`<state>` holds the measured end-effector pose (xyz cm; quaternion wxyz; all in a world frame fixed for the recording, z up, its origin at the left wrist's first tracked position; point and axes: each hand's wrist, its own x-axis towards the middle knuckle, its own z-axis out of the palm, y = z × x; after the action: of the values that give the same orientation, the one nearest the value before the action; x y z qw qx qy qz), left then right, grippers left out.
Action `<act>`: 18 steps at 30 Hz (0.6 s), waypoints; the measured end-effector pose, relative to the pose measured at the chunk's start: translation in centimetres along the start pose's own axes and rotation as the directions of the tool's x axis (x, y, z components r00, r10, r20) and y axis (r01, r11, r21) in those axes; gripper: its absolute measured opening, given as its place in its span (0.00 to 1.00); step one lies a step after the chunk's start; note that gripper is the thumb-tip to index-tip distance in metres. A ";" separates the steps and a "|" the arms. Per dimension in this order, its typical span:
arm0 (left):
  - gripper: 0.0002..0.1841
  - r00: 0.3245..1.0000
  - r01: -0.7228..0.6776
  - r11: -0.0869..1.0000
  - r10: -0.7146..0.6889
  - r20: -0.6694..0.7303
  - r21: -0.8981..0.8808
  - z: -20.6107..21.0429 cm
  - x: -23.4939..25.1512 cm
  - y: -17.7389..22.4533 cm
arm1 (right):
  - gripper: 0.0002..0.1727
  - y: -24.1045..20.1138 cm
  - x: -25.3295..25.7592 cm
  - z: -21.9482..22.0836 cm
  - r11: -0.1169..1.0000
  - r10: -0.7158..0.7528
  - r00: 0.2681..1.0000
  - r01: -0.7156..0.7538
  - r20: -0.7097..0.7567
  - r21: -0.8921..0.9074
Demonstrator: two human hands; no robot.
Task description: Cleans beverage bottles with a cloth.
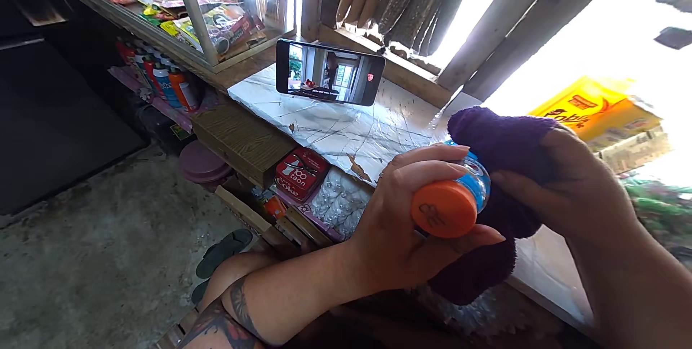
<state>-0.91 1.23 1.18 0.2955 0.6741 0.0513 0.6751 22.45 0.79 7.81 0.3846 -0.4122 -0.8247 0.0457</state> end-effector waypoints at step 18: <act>0.21 0.992 0.073 0.996 -0.078 -0.096 -0.050 -0.5 0.5 -0.2 | 0.21 0.1 0.4 0.4 0.967 -0.112 0.994 0.107 -0.008 -0.232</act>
<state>-1.33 1.77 1.45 0.3335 0.6309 0.0754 0.6965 22.09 1.26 7.74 0.3449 -0.4084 -0.8417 -0.0762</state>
